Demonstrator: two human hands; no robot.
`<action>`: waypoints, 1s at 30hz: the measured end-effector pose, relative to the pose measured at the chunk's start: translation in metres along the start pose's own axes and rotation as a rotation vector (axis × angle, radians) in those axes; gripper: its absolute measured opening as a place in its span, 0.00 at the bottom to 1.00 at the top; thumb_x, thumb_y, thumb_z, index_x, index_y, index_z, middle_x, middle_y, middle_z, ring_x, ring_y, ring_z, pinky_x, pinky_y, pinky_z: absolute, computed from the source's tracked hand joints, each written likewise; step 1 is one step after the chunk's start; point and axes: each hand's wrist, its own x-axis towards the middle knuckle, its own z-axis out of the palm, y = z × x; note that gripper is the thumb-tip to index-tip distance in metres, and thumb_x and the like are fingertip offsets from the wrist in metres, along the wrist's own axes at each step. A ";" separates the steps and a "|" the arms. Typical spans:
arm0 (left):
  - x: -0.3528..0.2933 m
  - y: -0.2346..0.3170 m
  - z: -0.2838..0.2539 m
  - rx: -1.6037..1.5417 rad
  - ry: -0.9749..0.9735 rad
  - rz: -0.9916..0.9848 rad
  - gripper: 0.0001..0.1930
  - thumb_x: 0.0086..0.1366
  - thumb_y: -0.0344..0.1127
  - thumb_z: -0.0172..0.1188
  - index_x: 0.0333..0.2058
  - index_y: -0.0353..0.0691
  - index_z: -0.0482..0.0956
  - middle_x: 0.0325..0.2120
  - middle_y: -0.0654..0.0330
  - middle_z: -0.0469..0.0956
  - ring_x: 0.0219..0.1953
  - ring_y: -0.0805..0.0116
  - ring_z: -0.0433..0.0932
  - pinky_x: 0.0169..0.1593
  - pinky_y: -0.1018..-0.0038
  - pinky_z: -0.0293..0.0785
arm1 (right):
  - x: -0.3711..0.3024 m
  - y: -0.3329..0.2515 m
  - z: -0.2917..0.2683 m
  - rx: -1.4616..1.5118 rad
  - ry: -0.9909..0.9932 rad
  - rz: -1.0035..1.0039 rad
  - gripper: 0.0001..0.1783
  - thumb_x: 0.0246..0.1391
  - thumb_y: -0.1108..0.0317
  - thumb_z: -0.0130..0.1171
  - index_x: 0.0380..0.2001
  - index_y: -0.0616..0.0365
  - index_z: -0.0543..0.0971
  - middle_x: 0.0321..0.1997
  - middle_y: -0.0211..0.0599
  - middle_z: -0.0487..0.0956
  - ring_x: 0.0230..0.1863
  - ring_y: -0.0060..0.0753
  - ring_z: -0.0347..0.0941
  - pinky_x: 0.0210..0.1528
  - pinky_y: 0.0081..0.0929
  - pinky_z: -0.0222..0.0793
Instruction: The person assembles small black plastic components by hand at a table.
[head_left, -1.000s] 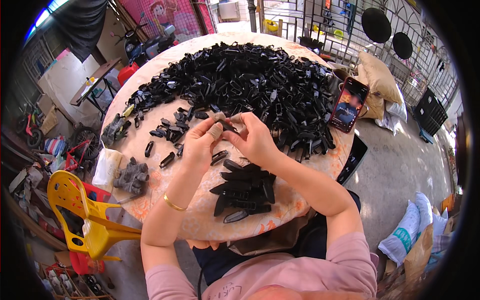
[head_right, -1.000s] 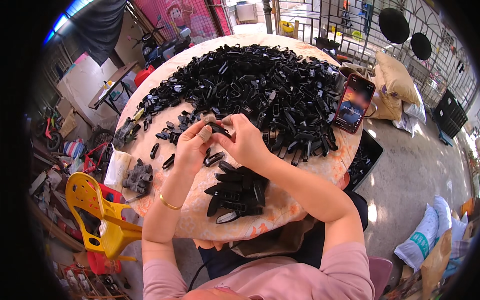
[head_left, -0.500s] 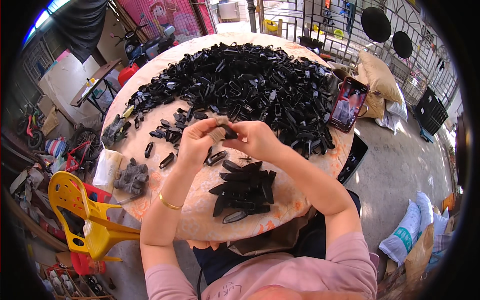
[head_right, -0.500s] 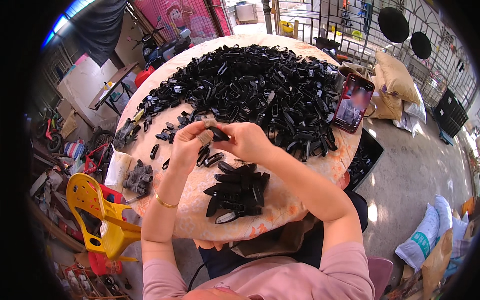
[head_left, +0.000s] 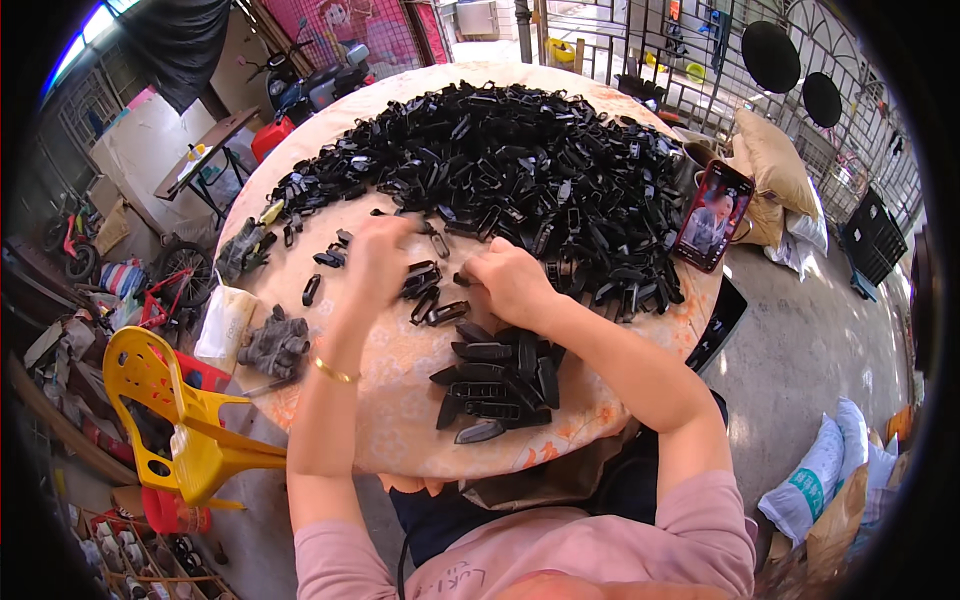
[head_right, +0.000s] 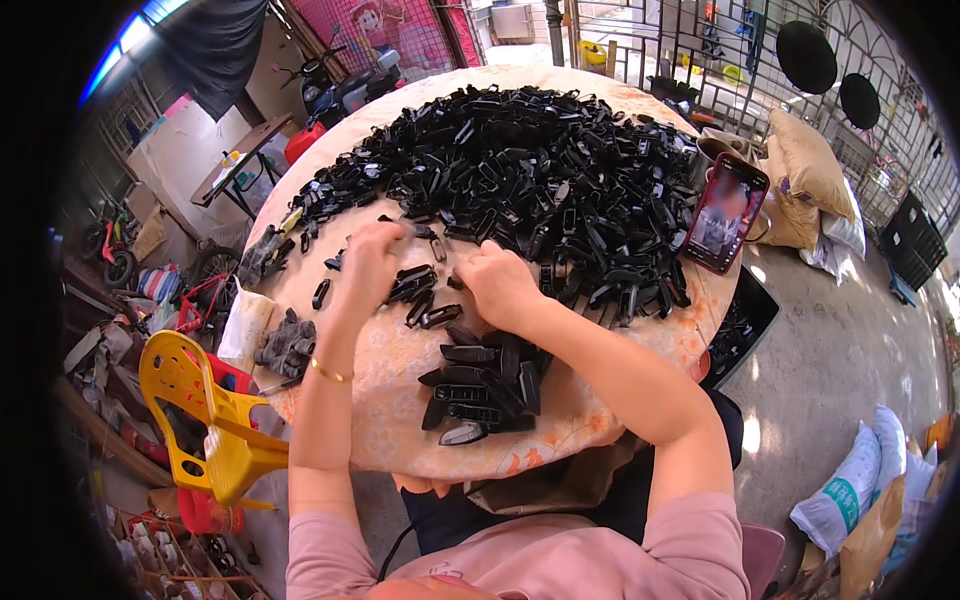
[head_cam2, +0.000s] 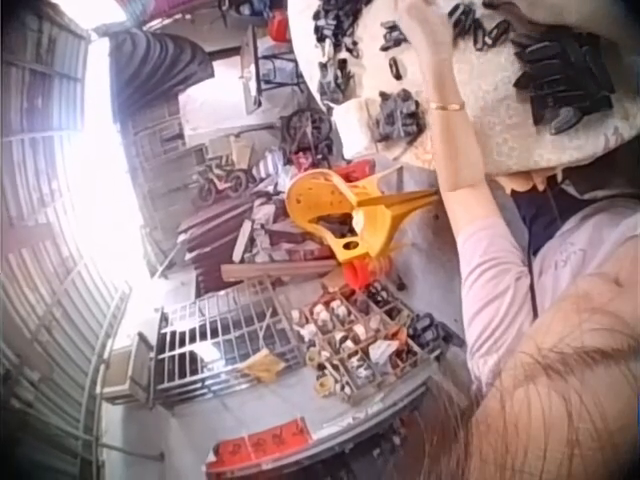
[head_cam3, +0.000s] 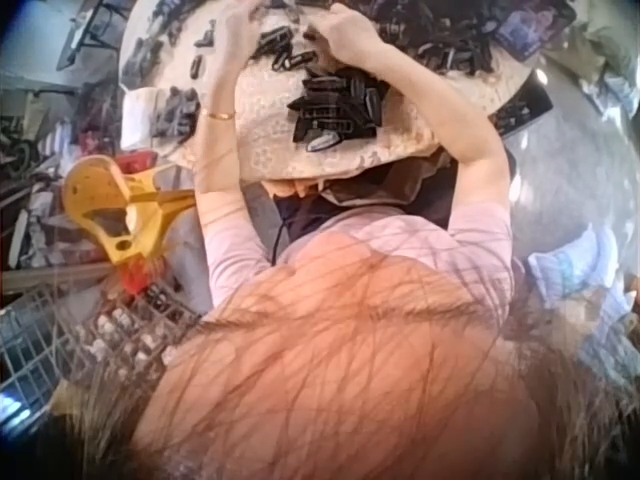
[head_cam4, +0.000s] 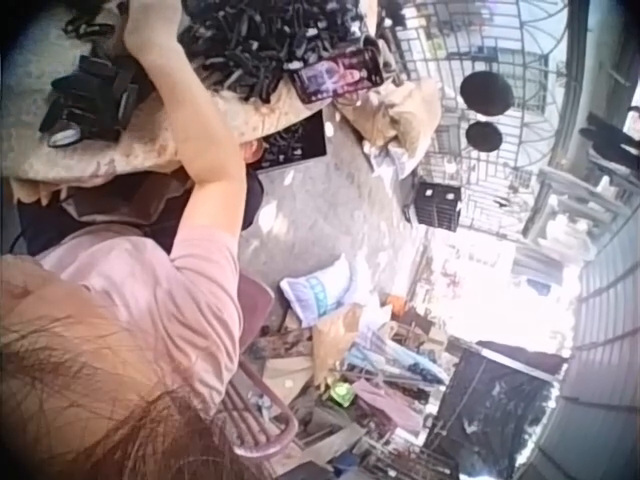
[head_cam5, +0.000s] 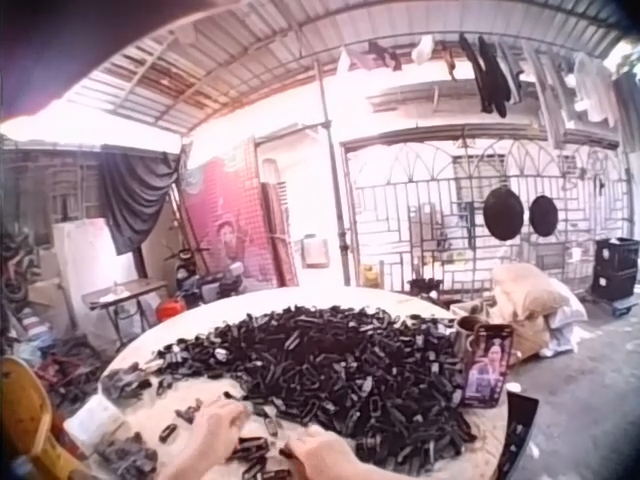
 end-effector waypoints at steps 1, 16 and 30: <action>-0.005 -0.033 0.001 0.194 0.180 0.026 0.14 0.47 0.20 0.51 0.34 0.32 0.77 0.32 0.48 0.77 0.39 0.54 0.75 0.45 0.66 0.69 | 0.002 -0.006 -0.001 -0.017 0.006 -0.006 0.11 0.39 0.70 0.59 0.30 0.56 0.73 0.29 0.37 0.76 0.36 0.41 0.69 0.39 0.32 0.67; -0.008 0.034 0.007 -0.335 -0.143 -0.085 0.12 0.54 0.25 0.56 0.39 0.30 0.74 0.27 0.59 0.71 0.25 0.69 0.73 0.27 0.79 0.67 | 0.006 -0.016 -0.030 1.098 0.344 0.291 0.18 0.46 0.79 0.59 0.44 0.64 0.74 0.39 0.32 0.77 0.39 0.17 0.71 0.43 0.16 0.68; -0.013 0.049 -0.006 -1.518 -0.202 -0.435 0.16 0.63 0.29 0.48 0.48 0.31 0.67 0.42 0.54 0.74 0.45 0.62 0.75 0.42 0.76 0.75 | 0.006 -0.018 -0.028 1.054 0.409 0.251 0.16 0.46 0.82 0.55 0.42 0.66 0.75 0.37 0.36 0.78 0.37 0.19 0.73 0.40 0.17 0.72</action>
